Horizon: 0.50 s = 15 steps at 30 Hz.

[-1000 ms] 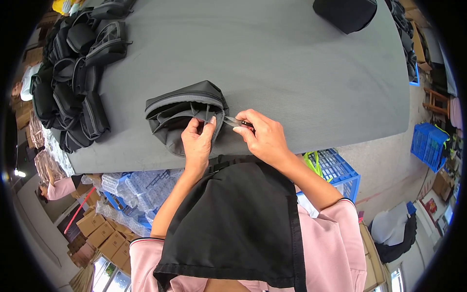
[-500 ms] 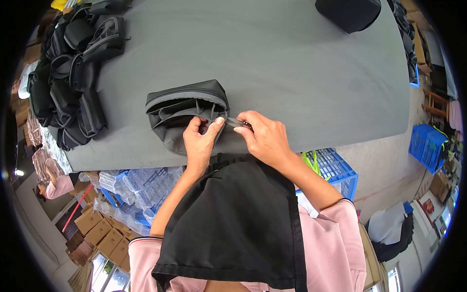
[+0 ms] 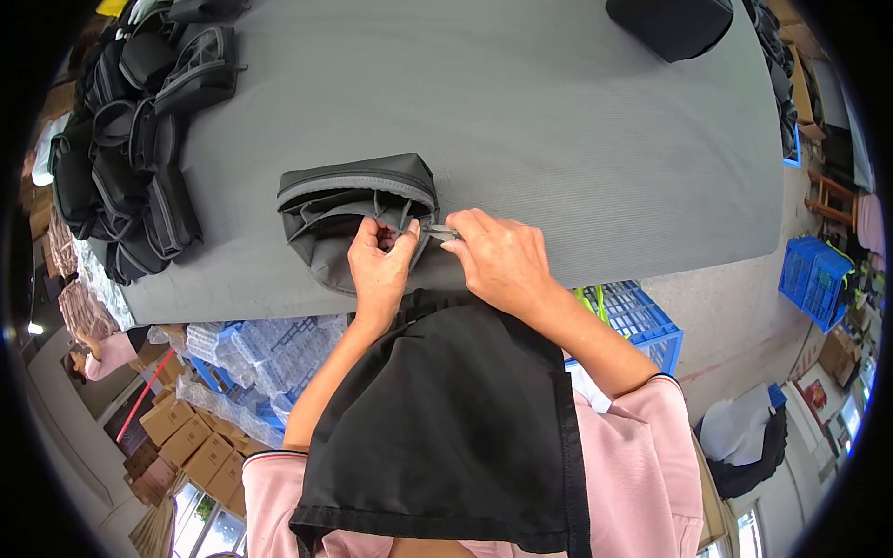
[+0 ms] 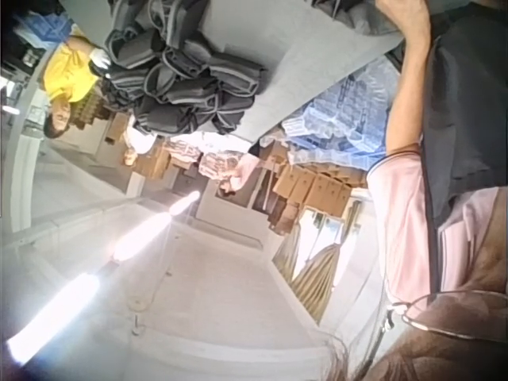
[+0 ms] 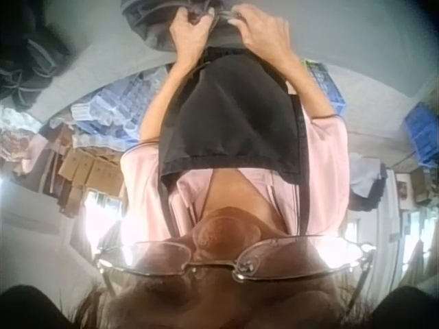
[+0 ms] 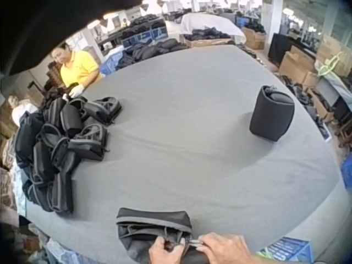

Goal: Trimming loose threads from black fabric bags using small snips at a factory workstation.

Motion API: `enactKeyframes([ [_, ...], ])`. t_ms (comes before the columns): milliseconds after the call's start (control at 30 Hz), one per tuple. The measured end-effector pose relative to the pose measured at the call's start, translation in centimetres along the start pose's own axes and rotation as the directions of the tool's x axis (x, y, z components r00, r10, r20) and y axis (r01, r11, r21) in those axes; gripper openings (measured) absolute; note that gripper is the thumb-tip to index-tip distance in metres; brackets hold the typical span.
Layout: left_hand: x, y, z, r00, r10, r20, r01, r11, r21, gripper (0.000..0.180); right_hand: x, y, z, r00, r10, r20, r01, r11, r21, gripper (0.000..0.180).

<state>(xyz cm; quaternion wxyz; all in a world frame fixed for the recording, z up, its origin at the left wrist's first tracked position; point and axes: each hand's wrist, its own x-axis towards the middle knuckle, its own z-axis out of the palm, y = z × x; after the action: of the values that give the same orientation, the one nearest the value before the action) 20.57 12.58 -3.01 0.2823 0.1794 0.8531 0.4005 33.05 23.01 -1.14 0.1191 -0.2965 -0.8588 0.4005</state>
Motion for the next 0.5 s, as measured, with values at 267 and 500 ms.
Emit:
enactKeyframes([
  [267, 0.2, -0.4, 0.1, 0.999, -0.042, 0.01, 0.043, 0.995, -0.092, 0.03, -0.2, 0.8, 0.5, 0.99, -0.076, -0.116, 0.078, 0.997, 0.014, 0.019],
  [500, 0.5, -0.8, 0.1, 0.996, -0.079, 0.039, 0.086, 0.961, -0.263, 0.029, 0.9, 2.0, 2.9, 0.854, 0.398, 0.334, -0.518, 0.606, 0.603, 0.016],
])
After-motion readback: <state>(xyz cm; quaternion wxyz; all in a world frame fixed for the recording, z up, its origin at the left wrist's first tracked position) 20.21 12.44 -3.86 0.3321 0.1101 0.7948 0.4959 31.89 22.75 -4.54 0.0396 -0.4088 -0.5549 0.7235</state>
